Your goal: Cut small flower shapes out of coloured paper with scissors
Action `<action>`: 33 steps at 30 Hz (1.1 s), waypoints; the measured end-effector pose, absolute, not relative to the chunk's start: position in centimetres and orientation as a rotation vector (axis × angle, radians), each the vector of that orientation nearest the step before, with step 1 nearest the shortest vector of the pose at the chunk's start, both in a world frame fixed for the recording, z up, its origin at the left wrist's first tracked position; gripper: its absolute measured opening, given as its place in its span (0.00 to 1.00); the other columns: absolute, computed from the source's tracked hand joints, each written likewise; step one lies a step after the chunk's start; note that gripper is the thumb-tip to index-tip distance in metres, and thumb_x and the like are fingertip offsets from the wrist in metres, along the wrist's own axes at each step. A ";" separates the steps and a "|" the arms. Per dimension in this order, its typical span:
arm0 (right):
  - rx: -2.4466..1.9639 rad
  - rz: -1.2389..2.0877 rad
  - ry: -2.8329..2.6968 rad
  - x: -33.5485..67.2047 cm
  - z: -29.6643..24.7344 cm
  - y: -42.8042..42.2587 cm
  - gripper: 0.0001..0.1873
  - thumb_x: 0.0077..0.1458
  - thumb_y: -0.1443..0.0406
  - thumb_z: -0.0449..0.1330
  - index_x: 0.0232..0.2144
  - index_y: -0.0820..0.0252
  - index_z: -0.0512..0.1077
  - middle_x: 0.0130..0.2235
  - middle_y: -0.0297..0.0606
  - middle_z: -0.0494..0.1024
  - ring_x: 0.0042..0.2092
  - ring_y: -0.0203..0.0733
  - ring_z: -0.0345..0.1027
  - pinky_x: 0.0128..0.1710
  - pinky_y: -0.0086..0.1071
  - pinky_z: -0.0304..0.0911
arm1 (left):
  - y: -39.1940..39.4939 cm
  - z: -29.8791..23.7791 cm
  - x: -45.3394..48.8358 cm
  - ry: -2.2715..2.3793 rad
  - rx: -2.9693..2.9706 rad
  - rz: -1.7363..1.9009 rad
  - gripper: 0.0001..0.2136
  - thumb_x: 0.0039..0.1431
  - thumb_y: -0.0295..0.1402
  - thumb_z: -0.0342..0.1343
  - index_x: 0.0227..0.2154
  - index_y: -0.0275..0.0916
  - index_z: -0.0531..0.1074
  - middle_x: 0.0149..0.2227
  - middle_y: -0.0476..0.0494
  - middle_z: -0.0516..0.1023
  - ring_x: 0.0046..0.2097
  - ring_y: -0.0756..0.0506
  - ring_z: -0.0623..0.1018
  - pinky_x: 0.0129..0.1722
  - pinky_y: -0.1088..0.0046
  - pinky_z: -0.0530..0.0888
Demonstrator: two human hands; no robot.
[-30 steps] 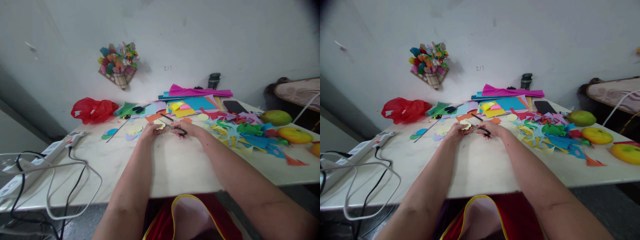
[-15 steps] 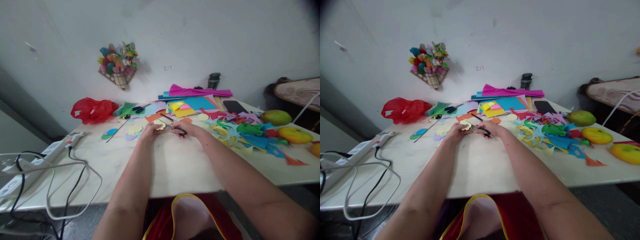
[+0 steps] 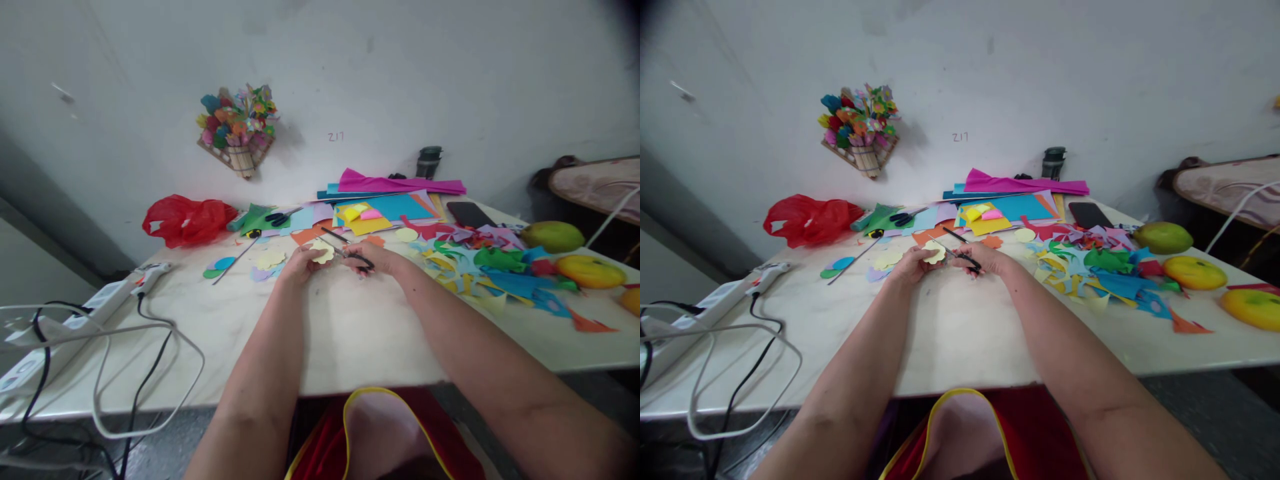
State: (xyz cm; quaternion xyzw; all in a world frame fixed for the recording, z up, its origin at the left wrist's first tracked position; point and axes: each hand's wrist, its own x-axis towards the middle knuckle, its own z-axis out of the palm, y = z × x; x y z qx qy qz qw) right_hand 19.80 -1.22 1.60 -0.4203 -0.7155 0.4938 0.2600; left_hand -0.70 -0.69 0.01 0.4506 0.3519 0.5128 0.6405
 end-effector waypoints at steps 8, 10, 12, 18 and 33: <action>-1.161 1.311 -1.906 19.6 2.0 -1.5 0.11 0.50 0.62 0.65 0.27 0.62 0.68 0.15 0.27 0.68 0.14 0.29 0.60 0.10 0.21 0.44 | -0.5 -0.2 -0.6 0.782 1.043 1.159 0.12 0.37 0.26 0.71 0.26 0.32 0.75 0.27 0.44 0.78 0.26 0.50 0.76 0.27 0.75 0.76; -1.155 1.312 -1.907 19.6 2.0 -1.5 0.11 0.51 0.62 0.65 0.27 0.62 0.68 0.15 0.28 0.68 0.14 0.29 0.60 0.10 0.21 0.45 | -0.5 -0.1 -0.6 0.783 1.049 1.159 0.12 0.38 0.26 0.70 0.27 0.31 0.75 0.27 0.44 0.78 0.26 0.50 0.76 0.26 0.76 0.76; -1.160 1.318 -1.908 19.7 2.0 -1.4 0.11 0.51 0.62 0.65 0.27 0.62 0.68 0.15 0.27 0.68 0.14 0.29 0.60 0.10 0.21 0.45 | -0.5 0.0 -0.6 0.791 1.045 1.160 0.11 0.40 0.26 0.70 0.28 0.32 0.75 0.28 0.43 0.78 0.27 0.50 0.77 0.25 0.77 0.76; -1.149 1.322 -1.913 19.8 1.8 -1.3 0.11 0.50 0.61 0.65 0.26 0.61 0.68 0.15 0.28 0.69 0.14 0.29 0.60 0.10 0.21 0.46 | -0.4 0.0 -0.7 0.796 1.018 1.160 0.11 0.41 0.25 0.68 0.30 0.32 0.74 0.29 0.42 0.79 0.29 0.47 0.79 0.26 0.75 0.78; -1.135 1.327 -1.943 19.9 1.7 -1.3 0.11 0.51 0.62 0.66 0.30 0.62 0.69 0.17 0.26 0.68 0.15 0.29 0.61 0.12 0.21 0.48 | -0.5 0.1 -0.5 0.774 1.004 1.178 0.08 0.40 0.25 0.66 0.27 0.31 0.75 0.29 0.40 0.80 0.29 0.47 0.78 0.26 0.74 0.77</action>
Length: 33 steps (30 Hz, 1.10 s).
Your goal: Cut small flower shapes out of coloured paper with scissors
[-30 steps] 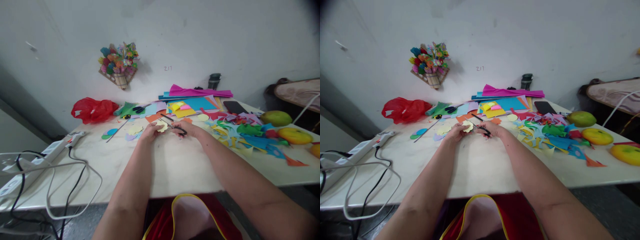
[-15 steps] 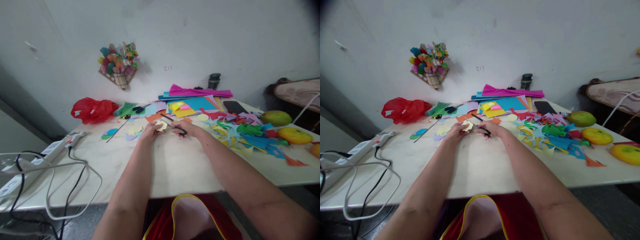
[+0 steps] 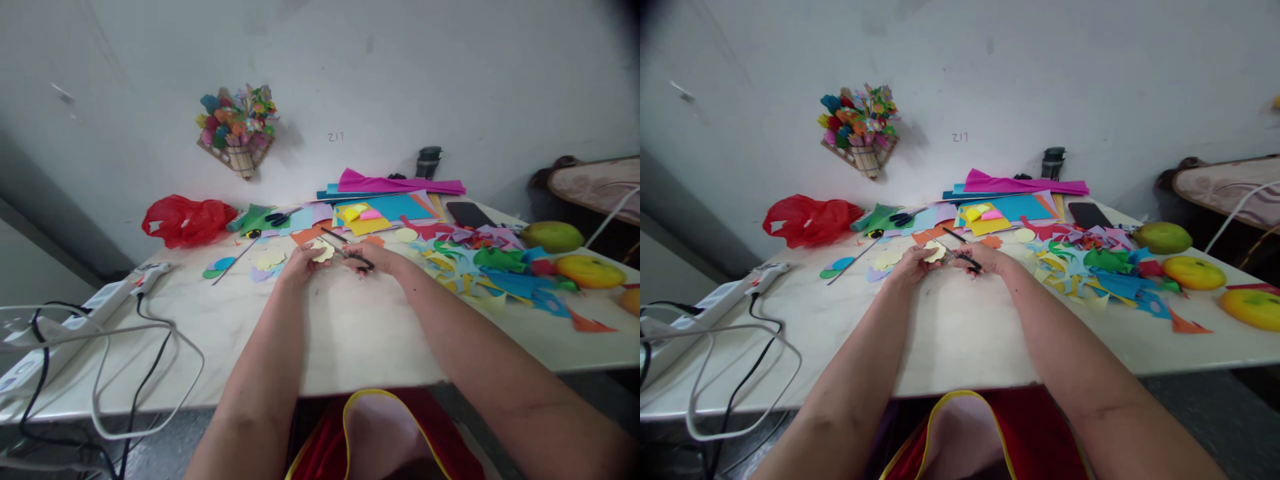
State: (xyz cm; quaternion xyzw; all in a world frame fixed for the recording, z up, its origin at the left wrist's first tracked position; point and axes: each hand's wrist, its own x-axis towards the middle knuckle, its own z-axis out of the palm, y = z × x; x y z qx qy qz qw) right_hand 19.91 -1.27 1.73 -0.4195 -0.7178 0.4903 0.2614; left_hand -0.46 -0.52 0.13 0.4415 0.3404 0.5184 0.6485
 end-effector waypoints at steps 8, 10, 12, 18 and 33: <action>-1.094 1.349 -1.975 20.1 0.8 -0.4 0.12 0.51 0.61 0.67 0.32 0.62 0.69 0.17 0.25 0.68 0.15 0.28 0.61 0.13 0.21 0.53 | -0.8 0.2 -0.5 0.774 1.003 1.159 0.07 0.42 0.24 0.65 0.27 0.29 0.75 0.29 0.39 0.79 0.29 0.47 0.78 0.27 0.73 0.77; -1.101 1.343 -1.980 20.1 0.9 -0.5 0.11 0.51 0.62 0.67 0.32 0.62 0.69 0.17 0.25 0.68 0.15 0.28 0.61 0.13 0.21 0.52 | -0.8 0.2 -0.4 0.766 1.008 1.156 0.07 0.42 0.24 0.65 0.27 0.29 0.75 0.29 0.38 0.79 0.28 0.47 0.77 0.27 0.73 0.77; -1.125 1.329 -1.985 20.0 1.1 -0.7 0.10 0.52 0.62 0.66 0.31 0.62 0.69 0.17 0.25 0.68 0.15 0.28 0.61 0.12 0.21 0.49 | -0.7 0.1 -0.5 0.757 1.009 1.154 0.08 0.41 0.25 0.66 0.27 0.28 0.76 0.28 0.39 0.79 0.28 0.48 0.77 0.26 0.73 0.76; -1.146 1.352 -1.929 19.7 1.6 -1.2 0.09 0.51 0.63 0.66 0.30 0.62 0.69 0.16 0.25 0.67 0.14 0.28 0.60 0.11 0.21 0.48 | -0.2 -0.3 -0.7 0.765 1.007 1.161 0.10 0.38 0.26 0.69 0.24 0.29 0.76 0.27 0.40 0.78 0.28 0.47 0.77 0.28 0.70 0.77; -1.231 1.396 -1.794 19.1 2.4 -1.9 0.04 0.54 0.69 0.62 0.30 0.63 0.69 0.14 0.26 0.67 0.13 0.29 0.58 0.12 0.21 0.53 | -0.5 0.1 -0.6 0.759 1.026 1.156 0.10 0.41 0.27 0.70 0.23 0.32 0.72 0.26 0.42 0.78 0.27 0.47 0.77 0.29 0.70 0.77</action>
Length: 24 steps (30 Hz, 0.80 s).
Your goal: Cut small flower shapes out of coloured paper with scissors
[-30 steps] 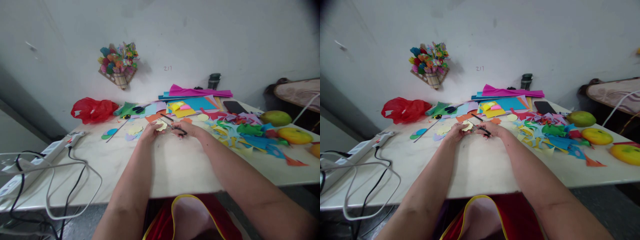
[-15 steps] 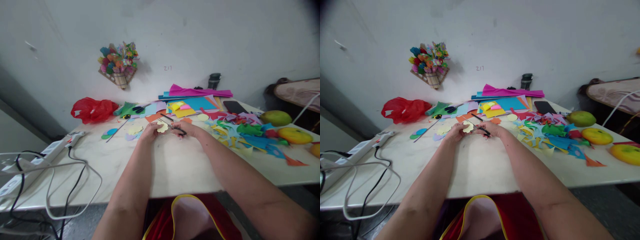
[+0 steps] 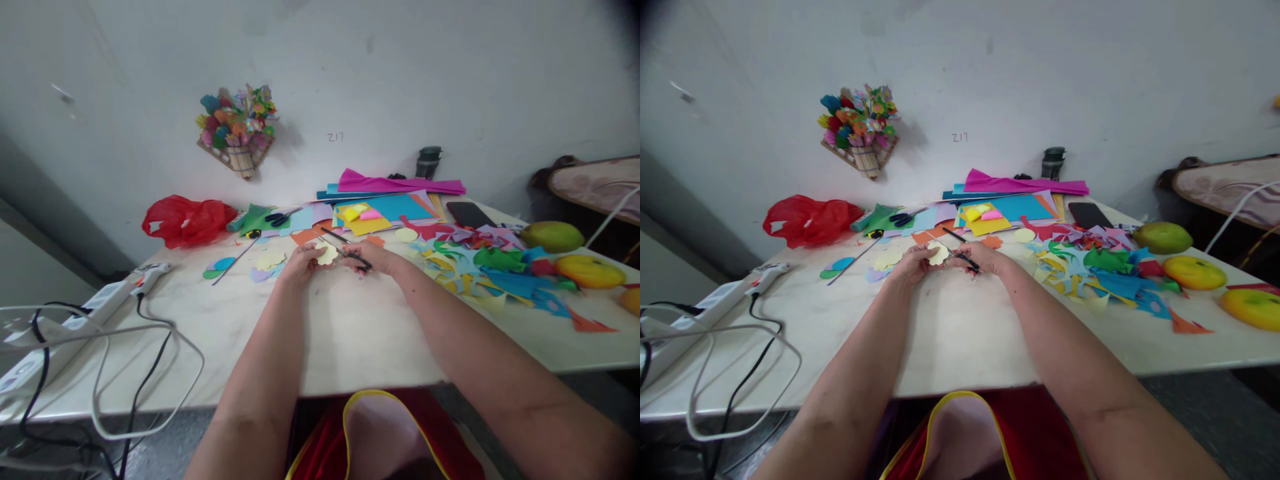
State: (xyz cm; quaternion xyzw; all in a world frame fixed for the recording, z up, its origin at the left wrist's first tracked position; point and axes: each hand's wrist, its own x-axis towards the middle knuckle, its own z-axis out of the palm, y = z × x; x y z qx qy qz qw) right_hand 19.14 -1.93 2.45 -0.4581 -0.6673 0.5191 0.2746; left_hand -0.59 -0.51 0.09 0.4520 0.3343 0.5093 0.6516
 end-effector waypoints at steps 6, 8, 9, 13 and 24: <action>-1.254 1.432 -1.745 19.1 2.4 -1.9 0.05 0.54 0.67 0.64 0.30 0.63 0.70 0.14 0.26 0.67 0.13 0.29 0.57 0.12 0.21 0.52 | -0.6 0.2 -0.5 0.784 0.999 1.166 0.10 0.38 0.26 0.70 0.20 0.33 0.71 0.25 0.41 0.78 0.29 0.44 0.79 0.31 0.68 0.77; -1.252 1.409 -1.766 19.1 2.3 -1.8 0.07 0.53 0.66 0.65 0.30 0.63 0.71 0.14 0.26 0.67 0.13 0.29 0.58 0.12 0.20 0.52 | -0.6 0.2 -0.6 0.776 1.003 1.158 0.10 0.38 0.26 0.69 0.20 0.33 0.71 0.25 0.42 0.79 0.29 0.44 0.79 0.32 0.68 0.77; -1.247 1.391 -1.781 19.2 2.3 -1.7 0.07 0.52 0.65 0.65 0.31 0.63 0.71 0.14 0.27 0.68 0.13 0.29 0.58 0.11 0.21 0.52 | -0.6 0.1 -0.6 0.773 1.006 1.153 0.09 0.39 0.26 0.69 0.20 0.33 0.72 0.25 0.42 0.79 0.29 0.44 0.79 0.32 0.67 0.77; -1.236 1.348 -1.817 19.3 1.9 -1.5 0.10 0.51 0.63 0.67 0.32 0.63 0.72 0.15 0.27 0.68 0.13 0.29 0.58 0.11 0.21 0.52 | -0.4 -0.1 -0.7 0.786 1.007 1.148 0.09 0.40 0.26 0.68 0.21 0.33 0.72 0.24 0.42 0.78 0.29 0.44 0.78 0.33 0.66 0.77; -1.207 1.329 -1.847 19.3 1.2 -0.9 0.15 0.47 0.60 0.70 0.31 0.62 0.70 0.15 0.26 0.67 0.13 0.29 0.58 0.12 0.21 0.53 | -0.3 -0.2 -0.7 0.809 0.985 1.147 0.08 0.39 0.26 0.69 0.21 0.33 0.73 0.23 0.45 0.77 0.26 0.46 0.77 0.34 0.64 0.76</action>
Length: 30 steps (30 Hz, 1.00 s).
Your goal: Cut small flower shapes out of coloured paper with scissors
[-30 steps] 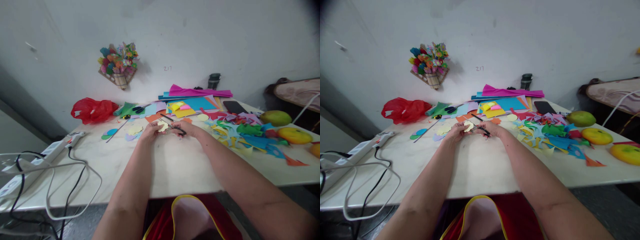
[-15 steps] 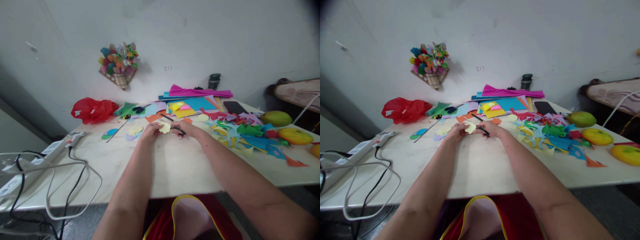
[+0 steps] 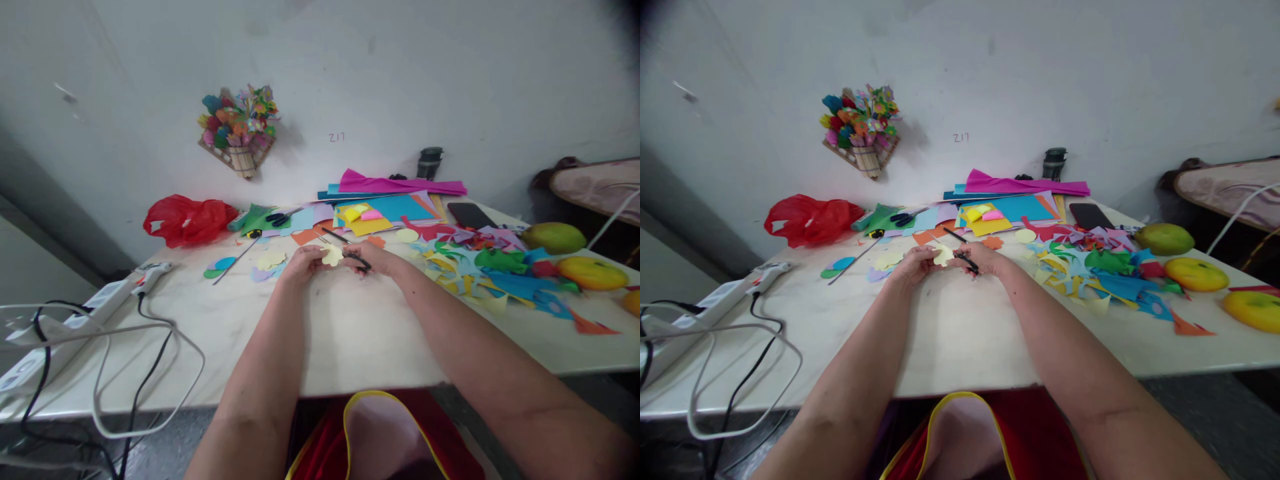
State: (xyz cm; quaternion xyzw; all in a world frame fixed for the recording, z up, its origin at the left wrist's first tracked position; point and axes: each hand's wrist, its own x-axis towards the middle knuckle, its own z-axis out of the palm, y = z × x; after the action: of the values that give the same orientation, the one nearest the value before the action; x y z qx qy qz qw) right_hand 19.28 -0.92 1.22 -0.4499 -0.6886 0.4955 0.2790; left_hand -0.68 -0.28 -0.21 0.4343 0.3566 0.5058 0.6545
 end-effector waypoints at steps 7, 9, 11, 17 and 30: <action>-1.208 1.313 -1.879 19.3 1.2 -0.9 0.14 0.49 0.60 0.68 0.31 0.62 0.69 0.17 0.28 0.70 0.14 0.30 0.61 0.09 0.21 0.46 | -0.5 -0.1 -0.6 0.770 1.009 1.125 0.09 0.39 0.26 0.70 0.21 0.33 0.73 0.22 0.45 0.77 0.27 0.45 0.77 0.37 0.61 0.78; -1.219 1.324 -1.869 19.3 1.4 -1.0 0.13 0.50 0.60 0.67 0.30 0.62 0.69 0.16 0.28 0.69 0.13 0.30 0.61 0.09 0.21 0.46 | -0.4 -0.1 -0.6 0.780 1.009 1.129 0.09 0.39 0.26 0.70 0.21 0.33 0.74 0.22 0.44 0.77 0.27 0.45 0.77 0.36 0.62 0.78; -1.234 1.334 -1.861 19.2 1.6 -1.2 0.12 0.51 0.61 0.66 0.30 0.62 0.68 0.16 0.28 0.69 0.13 0.30 0.60 0.09 0.21 0.46 | -0.4 -0.1 -0.6 0.793 1.007 1.133 0.09 0.39 0.26 0.70 0.21 0.33 0.74 0.22 0.44 0.77 0.27 0.45 0.77 0.35 0.63 0.77; -1.231 1.373 -1.812 19.0 2.1 -1.7 0.11 0.53 0.61 0.65 0.30 0.62 0.69 0.15 0.28 0.68 0.13 0.30 0.59 0.10 0.21 0.47 | -0.2 -0.3 -0.7 0.808 0.992 1.148 0.10 0.37 0.27 0.71 0.21 0.32 0.74 0.23 0.43 0.77 0.26 0.46 0.77 0.32 0.66 0.76; -1.181 1.342 -1.888 19.3 2.2 -1.9 0.10 0.53 0.62 0.64 0.28 0.62 0.68 0.16 0.28 0.68 0.14 0.29 0.60 0.10 0.20 0.47 | -0.4 0.0 -0.6 0.810 1.010 1.194 0.10 0.38 0.29 0.70 0.21 0.34 0.73 0.23 0.42 0.78 0.25 0.46 0.77 0.26 0.71 0.74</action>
State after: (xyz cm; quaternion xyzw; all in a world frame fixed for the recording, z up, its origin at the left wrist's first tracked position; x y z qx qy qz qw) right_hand 19.26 -1.85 2.24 -0.4376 -0.6997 0.4973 0.2677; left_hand -0.62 -0.36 -0.01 0.4422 0.3546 0.5226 0.6368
